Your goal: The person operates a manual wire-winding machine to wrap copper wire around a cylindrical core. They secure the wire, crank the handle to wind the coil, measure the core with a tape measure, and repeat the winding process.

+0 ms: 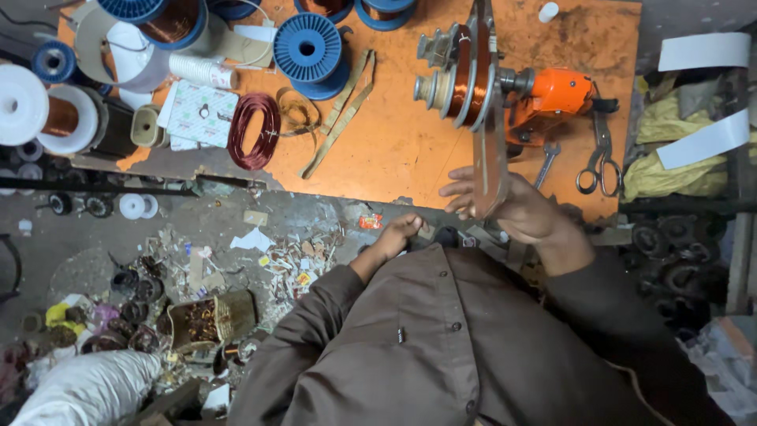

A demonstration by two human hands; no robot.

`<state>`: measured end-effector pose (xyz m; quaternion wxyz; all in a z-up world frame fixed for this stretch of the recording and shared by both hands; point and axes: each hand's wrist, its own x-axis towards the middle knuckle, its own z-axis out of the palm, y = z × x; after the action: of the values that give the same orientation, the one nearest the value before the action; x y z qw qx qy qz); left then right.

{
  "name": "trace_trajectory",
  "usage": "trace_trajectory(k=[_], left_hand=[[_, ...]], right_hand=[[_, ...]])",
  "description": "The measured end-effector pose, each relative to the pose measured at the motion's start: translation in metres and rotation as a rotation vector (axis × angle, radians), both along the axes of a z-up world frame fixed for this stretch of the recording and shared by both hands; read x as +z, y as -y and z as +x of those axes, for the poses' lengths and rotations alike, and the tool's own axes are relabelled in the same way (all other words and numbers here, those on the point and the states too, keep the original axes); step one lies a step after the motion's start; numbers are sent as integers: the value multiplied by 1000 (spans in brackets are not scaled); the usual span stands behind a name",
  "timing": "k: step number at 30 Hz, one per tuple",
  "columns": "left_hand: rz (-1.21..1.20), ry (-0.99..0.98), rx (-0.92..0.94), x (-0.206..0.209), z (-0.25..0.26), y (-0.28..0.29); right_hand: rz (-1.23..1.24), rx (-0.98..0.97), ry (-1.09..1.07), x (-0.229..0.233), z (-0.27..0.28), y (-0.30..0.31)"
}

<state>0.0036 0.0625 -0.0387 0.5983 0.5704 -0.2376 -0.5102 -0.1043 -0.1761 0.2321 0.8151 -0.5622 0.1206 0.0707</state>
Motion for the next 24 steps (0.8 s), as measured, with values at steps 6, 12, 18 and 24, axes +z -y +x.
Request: trace_trajectory(k=[6,12,18,24], left_hand=[[168,-86,-19,-28,20,-38],[-188,862,-90,-56,38,-57],[196,240,72,-54,29,-49],[472,672,-138,-54,9,-44]], right_hand=[[-1033,-373,92,87,15,-35],[-354,284,868,201,-25,-29],[44,468,868,214,0,2],[-280,251,783,172,28,77]])
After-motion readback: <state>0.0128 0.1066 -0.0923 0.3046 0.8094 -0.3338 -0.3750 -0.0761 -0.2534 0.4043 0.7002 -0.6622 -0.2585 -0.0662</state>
